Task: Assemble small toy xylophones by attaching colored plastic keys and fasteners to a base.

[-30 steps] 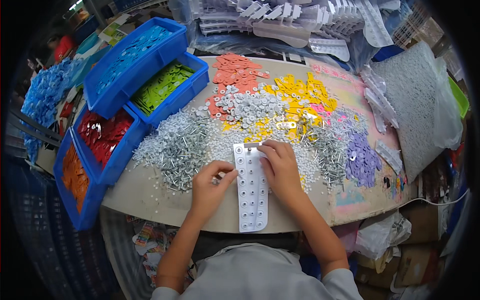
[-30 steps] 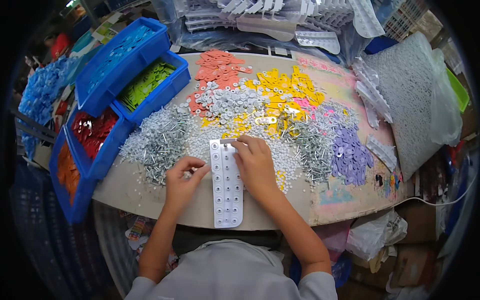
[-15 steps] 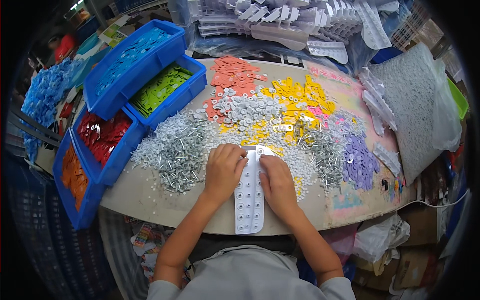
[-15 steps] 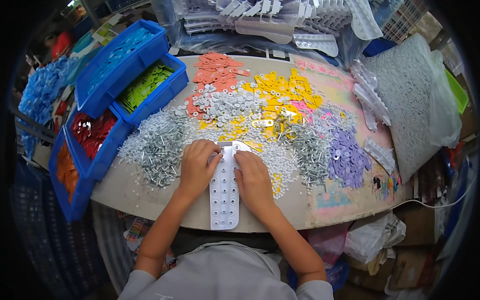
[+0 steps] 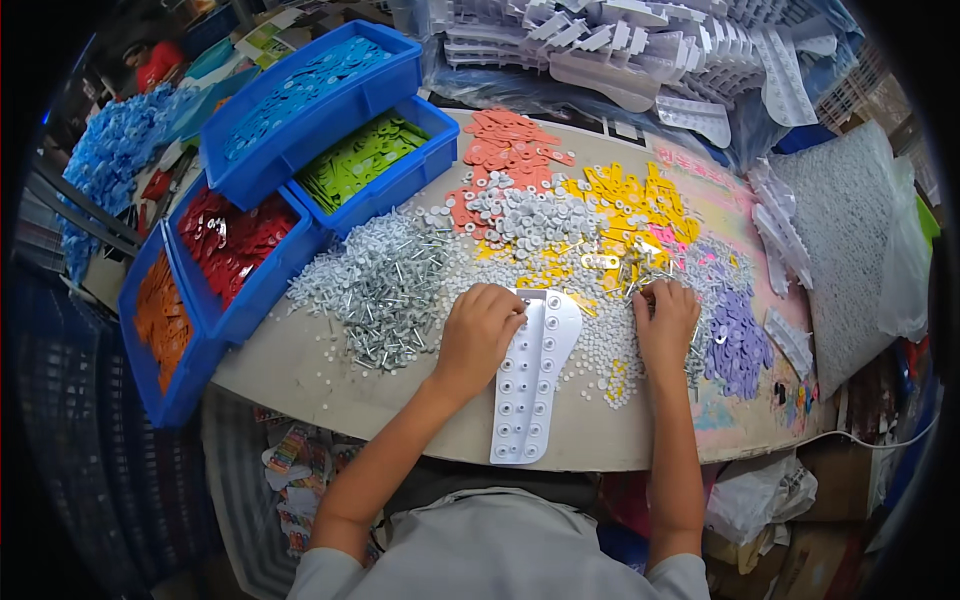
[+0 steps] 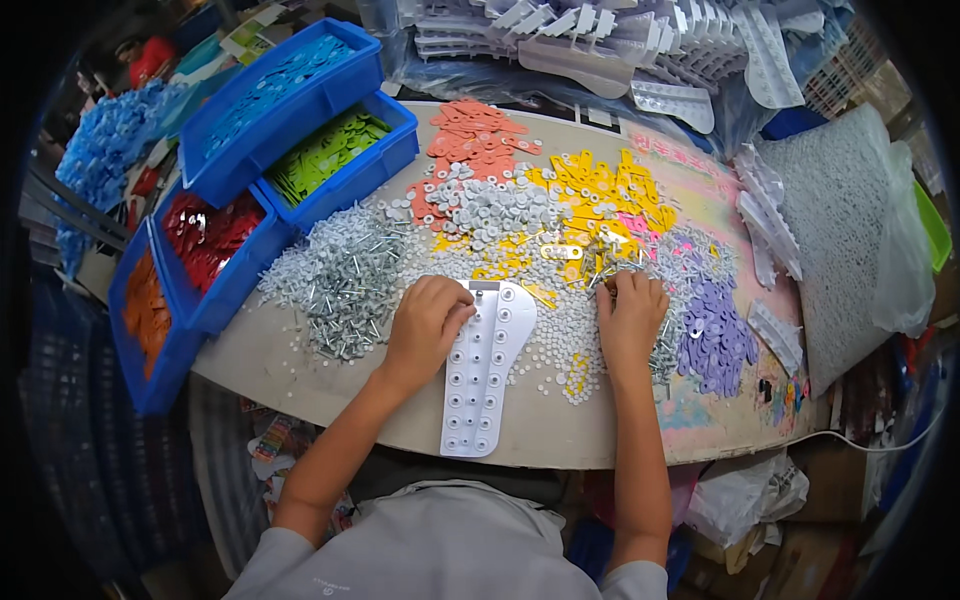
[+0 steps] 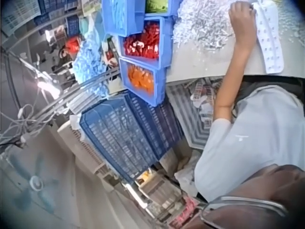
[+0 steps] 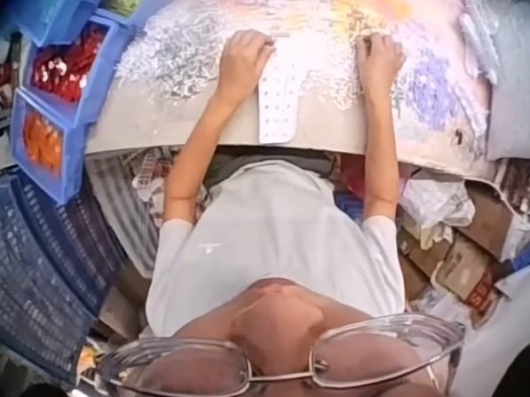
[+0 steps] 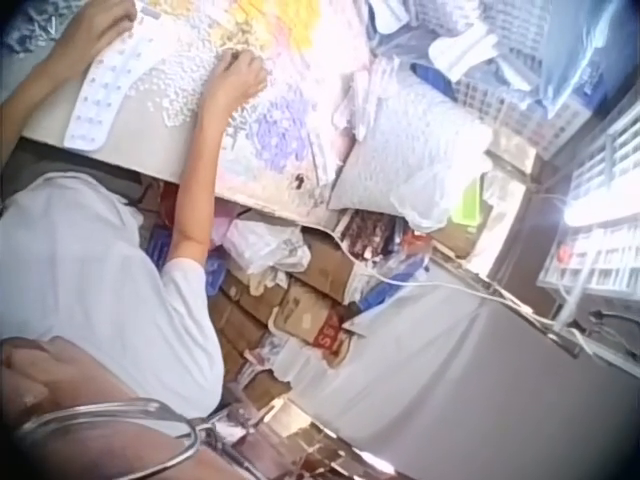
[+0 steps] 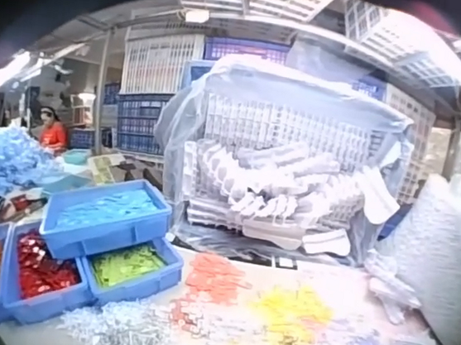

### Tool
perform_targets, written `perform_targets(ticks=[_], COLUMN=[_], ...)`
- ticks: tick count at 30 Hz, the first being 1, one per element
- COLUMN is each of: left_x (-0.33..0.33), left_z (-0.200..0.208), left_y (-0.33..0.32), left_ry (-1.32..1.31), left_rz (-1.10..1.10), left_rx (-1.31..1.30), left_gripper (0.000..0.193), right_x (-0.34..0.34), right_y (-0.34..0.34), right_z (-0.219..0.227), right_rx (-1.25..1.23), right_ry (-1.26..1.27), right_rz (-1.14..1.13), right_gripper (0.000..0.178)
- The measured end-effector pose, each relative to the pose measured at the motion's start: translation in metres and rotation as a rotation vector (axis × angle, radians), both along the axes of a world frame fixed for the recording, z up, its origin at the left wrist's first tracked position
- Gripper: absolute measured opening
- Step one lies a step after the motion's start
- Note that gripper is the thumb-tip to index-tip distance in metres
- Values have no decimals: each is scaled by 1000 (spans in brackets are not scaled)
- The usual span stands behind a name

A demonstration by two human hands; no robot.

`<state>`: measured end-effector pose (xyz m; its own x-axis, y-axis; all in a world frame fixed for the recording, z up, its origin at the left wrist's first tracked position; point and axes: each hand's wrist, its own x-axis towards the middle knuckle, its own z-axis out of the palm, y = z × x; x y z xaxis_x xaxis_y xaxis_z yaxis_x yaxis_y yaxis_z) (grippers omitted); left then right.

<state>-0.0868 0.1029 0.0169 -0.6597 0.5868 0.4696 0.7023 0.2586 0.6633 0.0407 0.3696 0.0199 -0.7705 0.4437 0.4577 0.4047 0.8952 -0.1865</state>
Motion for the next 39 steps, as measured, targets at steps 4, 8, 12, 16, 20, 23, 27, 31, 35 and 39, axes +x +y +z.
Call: perform_targets(ticks=[4,8,12,16,20,23,27,31,35,39], left_x=[-1,-1,3,11,6,-5,-2,15,18,15], left_z=[7,2,1,11,23,27,17,16,18,8], left_y=[0,2,3,-1,-33,-72,-95,-107,-110,-113], left_ry=[-13,92,220,217,213,193,162,117,139,134], left_rz=[7,21,5,-42,236,316,221,177,163,157], left_rx=[-38,-71,-157,-120,-167,-269,-396,-426,-443,-413], left_gripper=[12,12,13,16,12,8,8,13,18,18], right_x=[0,-3,-8,-4,4,11,15,14,1,-10], right_y=[-3,-9,-9,-3,-5,-22,-72,-113,-133,-139], right_z=[-6,-6,-5,-6,-1,17,38,32,26,17], right_rx=[1,-16,-33,-126,-172,-268,-786,-862,-668,-543], right_ry=[17,47,-2,-29,36,235,320,277,197,200], right_rz=[-15,-23,-39,-47,-62,-36,156,286,299,366], right_gripper=[14,15,15,11,9,8,10,7,9,10])
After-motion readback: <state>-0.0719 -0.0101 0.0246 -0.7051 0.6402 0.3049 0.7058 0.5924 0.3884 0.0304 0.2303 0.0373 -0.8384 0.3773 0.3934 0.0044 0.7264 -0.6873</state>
